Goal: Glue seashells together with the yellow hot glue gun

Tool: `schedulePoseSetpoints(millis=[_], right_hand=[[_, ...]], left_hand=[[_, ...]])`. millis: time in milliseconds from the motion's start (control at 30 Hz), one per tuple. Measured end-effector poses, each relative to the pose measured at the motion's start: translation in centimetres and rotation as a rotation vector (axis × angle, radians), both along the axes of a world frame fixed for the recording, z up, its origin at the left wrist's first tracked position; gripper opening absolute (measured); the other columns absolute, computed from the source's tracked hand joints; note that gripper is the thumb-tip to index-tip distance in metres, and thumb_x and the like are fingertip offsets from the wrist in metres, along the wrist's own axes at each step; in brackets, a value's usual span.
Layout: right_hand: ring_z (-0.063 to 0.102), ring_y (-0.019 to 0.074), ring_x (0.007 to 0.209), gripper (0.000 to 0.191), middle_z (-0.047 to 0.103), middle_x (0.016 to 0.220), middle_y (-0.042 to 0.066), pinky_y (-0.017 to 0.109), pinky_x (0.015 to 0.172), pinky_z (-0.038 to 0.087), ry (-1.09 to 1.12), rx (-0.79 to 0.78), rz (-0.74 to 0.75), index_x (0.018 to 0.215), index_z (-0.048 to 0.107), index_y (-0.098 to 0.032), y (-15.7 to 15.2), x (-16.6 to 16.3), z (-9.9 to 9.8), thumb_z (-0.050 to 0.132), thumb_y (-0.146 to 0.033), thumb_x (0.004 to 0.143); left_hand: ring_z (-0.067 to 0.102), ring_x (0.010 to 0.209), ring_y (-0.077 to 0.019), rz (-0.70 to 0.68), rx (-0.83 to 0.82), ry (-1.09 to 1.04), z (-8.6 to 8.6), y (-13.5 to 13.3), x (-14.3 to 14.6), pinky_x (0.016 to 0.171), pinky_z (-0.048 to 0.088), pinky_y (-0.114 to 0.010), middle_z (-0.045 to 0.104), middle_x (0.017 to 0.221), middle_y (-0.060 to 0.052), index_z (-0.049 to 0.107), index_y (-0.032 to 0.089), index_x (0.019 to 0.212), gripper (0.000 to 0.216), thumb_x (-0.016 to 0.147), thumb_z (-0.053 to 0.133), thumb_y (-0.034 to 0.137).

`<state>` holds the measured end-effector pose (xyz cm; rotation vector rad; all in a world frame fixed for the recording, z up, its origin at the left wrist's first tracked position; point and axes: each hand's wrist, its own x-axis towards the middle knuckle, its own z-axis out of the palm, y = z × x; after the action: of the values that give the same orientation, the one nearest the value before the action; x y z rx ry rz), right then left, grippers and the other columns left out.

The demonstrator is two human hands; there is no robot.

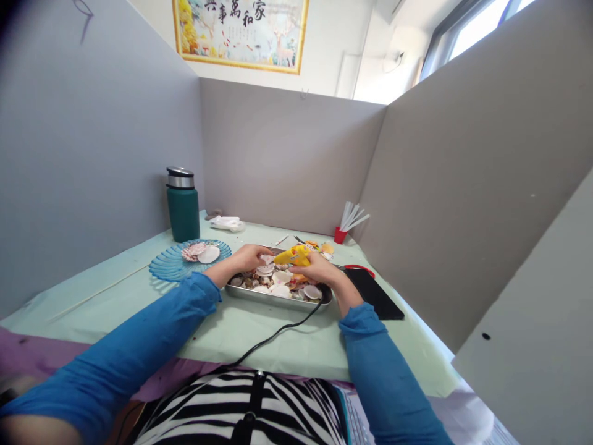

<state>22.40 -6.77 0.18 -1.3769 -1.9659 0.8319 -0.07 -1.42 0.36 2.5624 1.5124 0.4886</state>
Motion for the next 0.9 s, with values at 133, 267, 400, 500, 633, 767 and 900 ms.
schedulePoseSetpoints(millis=[133,267,400,500,633,767,900], right_hand=[[0.036,0.0056,0.036,0.034,0.045,0.045,-0.005,0.018,0.032,0.028,0.006,-0.008,-0.024,0.080,0.060,-0.013,0.21,0.03,-0.19,0.070,-0.043,0.066],[0.035,0.0054,0.036,0.036,0.045,0.045,-0.006,0.018,0.031,0.027,0.008,-0.012,-0.018,0.082,0.060,-0.014,0.50,0.12,-0.42,0.070,-0.044,0.066],[0.036,0.0055,0.037,0.036,0.045,0.046,-0.006,0.017,0.032,0.028,0.001,-0.009,-0.030,0.082,0.060,-0.014,0.57,0.17,-0.47,0.070,-0.045,0.065],[0.037,0.0055,0.037,0.036,0.046,0.046,-0.005,0.017,0.032,0.028,-0.006,-0.009,-0.039,0.082,0.060,-0.014,0.55,0.16,-0.48,0.071,-0.045,0.065],[0.037,0.0058,0.037,0.036,0.046,0.046,-0.005,0.018,0.032,0.028,-0.008,0.002,-0.037,0.082,0.060,-0.014,0.46,0.11,-0.40,0.070,-0.045,0.066],[0.038,0.0061,0.037,0.035,0.047,0.046,-0.004,0.018,0.032,0.029,-0.035,0.023,-0.033,0.080,0.060,-0.014,0.41,0.11,-0.31,0.069,-0.044,0.067],[0.038,0.0061,0.036,0.034,0.047,0.046,-0.005,0.018,0.031,0.030,-0.049,0.018,-0.045,0.081,0.060,-0.014,0.55,0.14,-0.44,0.069,-0.044,0.066]], left_hand=[[0.062,0.093,-0.0157,0.001,-0.008,-0.005,-0.15,0.17,-0.02,0.083,0.044,-0.019,0.068,0.106,-0.002,0.063,0.024,0.119,0.044,0.076,0.058,0.018],[0.063,0.093,-0.0164,0.008,-0.015,0.002,-0.14,0.21,0.01,0.082,0.045,-0.019,0.069,0.106,-0.003,0.063,0.024,0.119,0.045,0.075,0.058,0.018],[0.062,0.095,-0.0165,0.004,-0.011,0.003,-0.10,0.16,0.03,0.083,0.045,-0.020,0.068,0.107,-0.003,0.063,0.024,0.119,0.044,0.076,0.058,0.018],[0.062,0.095,-0.0164,-0.003,-0.004,0.000,-0.13,0.17,0.02,0.084,0.044,-0.020,0.068,0.108,-0.003,0.063,0.025,0.119,0.044,0.076,0.057,0.018],[0.062,0.095,-0.0166,0.004,-0.004,0.006,-0.14,0.17,0.03,0.084,0.044,-0.020,0.068,0.108,-0.002,0.063,0.025,0.119,0.044,0.076,0.058,0.019],[0.063,0.093,-0.0159,0.010,0.000,0.016,-0.08,0.09,0.04,0.083,0.045,-0.019,0.069,0.105,-0.002,0.063,0.025,0.119,0.044,0.076,0.057,0.019],[0.062,0.094,-0.0166,0.007,0.000,0.019,-0.07,0.07,0.05,0.084,0.045,-0.020,0.069,0.105,-0.003,0.063,0.025,0.120,0.044,0.076,0.057,0.019]])
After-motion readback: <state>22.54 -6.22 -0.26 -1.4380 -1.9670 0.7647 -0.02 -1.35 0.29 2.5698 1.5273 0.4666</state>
